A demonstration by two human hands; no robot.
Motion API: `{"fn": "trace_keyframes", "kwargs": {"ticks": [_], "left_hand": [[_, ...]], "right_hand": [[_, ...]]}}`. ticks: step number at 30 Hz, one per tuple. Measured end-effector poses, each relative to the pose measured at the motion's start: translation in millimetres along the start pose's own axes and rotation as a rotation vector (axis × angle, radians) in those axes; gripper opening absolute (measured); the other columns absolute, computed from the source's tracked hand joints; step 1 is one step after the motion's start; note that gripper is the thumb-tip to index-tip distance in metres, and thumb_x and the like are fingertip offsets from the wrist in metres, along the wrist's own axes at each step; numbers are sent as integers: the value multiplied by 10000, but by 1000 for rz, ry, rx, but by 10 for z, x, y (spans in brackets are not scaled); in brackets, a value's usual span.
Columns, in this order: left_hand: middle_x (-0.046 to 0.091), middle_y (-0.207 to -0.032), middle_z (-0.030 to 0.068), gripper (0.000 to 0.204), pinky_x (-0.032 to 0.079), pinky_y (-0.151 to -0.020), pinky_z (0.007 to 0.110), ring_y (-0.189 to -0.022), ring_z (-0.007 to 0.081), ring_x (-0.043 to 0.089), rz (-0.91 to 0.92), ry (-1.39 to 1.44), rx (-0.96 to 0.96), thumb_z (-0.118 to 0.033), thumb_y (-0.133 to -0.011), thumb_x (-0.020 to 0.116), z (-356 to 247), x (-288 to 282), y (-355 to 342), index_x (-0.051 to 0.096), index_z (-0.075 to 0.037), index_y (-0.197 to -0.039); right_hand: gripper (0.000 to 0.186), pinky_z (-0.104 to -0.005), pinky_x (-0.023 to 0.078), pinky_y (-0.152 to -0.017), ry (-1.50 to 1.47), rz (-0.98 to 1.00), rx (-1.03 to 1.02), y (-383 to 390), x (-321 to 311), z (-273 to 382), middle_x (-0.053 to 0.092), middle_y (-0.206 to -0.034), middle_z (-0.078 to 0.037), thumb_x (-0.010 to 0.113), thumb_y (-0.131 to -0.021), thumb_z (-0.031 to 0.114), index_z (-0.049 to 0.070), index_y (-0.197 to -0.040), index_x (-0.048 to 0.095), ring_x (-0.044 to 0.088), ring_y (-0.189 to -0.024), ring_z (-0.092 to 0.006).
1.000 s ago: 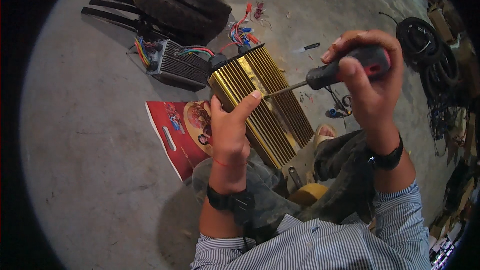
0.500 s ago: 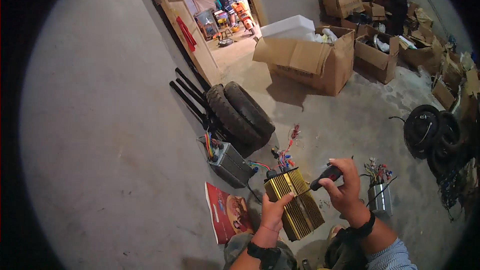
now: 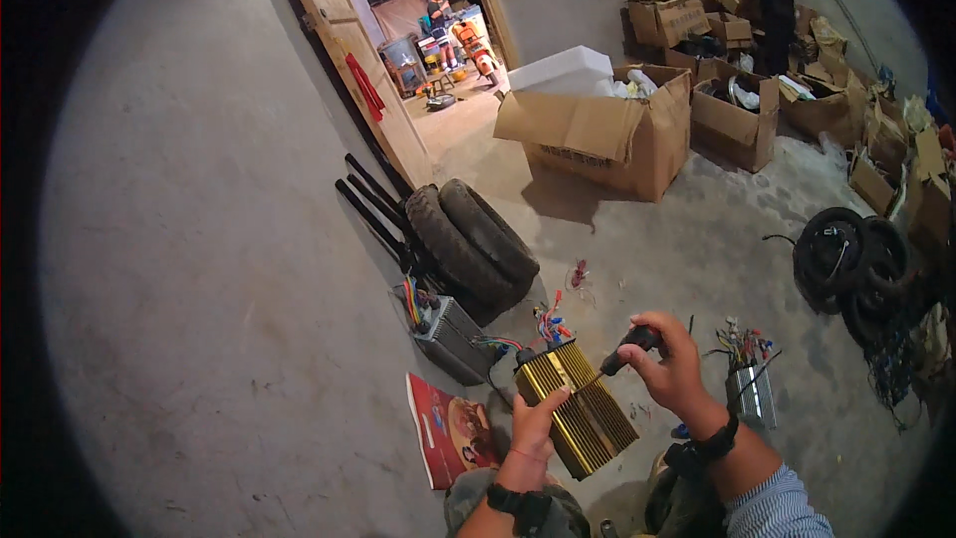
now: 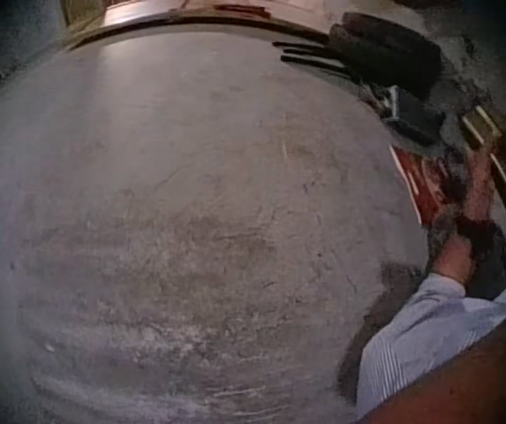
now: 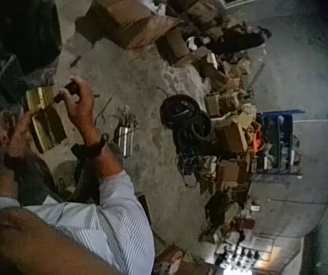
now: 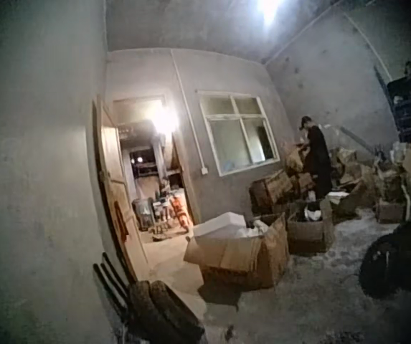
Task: Disassembling and inspecting an electric motorcycle motor controller using a screwdriver.
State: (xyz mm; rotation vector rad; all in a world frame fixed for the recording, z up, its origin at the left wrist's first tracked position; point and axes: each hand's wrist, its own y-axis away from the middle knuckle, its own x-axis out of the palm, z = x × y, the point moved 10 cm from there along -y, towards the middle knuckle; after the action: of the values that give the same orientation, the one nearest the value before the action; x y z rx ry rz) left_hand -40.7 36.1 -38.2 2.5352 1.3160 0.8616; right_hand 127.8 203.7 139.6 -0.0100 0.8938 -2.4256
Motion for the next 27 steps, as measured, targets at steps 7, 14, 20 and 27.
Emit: {"fn": "trace_keyframes", "kwargs": {"ticks": [7,14,20,27], "left_hand": [[657,-1087,93,512,590,-787,373,-941,217,684,-70,-71,64,-18,-804,805,7,-38,-25,482,-51,-1199],[656,-1104,94,522,591,-788,375,-961,215,683,-8,15,-2,-29,-805,820,40,-90,-83,475,-60,-1194],[660,-1090,83,531,585,-808,367,-952,203,681,80,-7,-71,-24,-813,809,189,-40,-98,467,-59,-1217],[661,-1117,82,538,582,-837,374,-987,207,678,54,-37,11,-20,-811,802,134,92,59,476,-65,-1237]], "right_hand": [[395,-319,552,-791,80,-34,18,13,127,115,695,-973,-90,809,-844,99,45,-1190,626,684,-836,-187],[360,-323,556,-864,-230,183,82,-25,189,33,710,-1080,-105,751,-891,66,25,-1220,610,703,-938,-188],[369,-344,479,-984,-688,247,222,-31,273,20,634,-1219,-131,733,-897,73,38,-1246,619,611,-1117,-209],[476,-322,463,-872,152,189,-109,-99,32,316,615,-1136,-105,780,-847,115,48,-1291,622,596,-971,-213]]}}
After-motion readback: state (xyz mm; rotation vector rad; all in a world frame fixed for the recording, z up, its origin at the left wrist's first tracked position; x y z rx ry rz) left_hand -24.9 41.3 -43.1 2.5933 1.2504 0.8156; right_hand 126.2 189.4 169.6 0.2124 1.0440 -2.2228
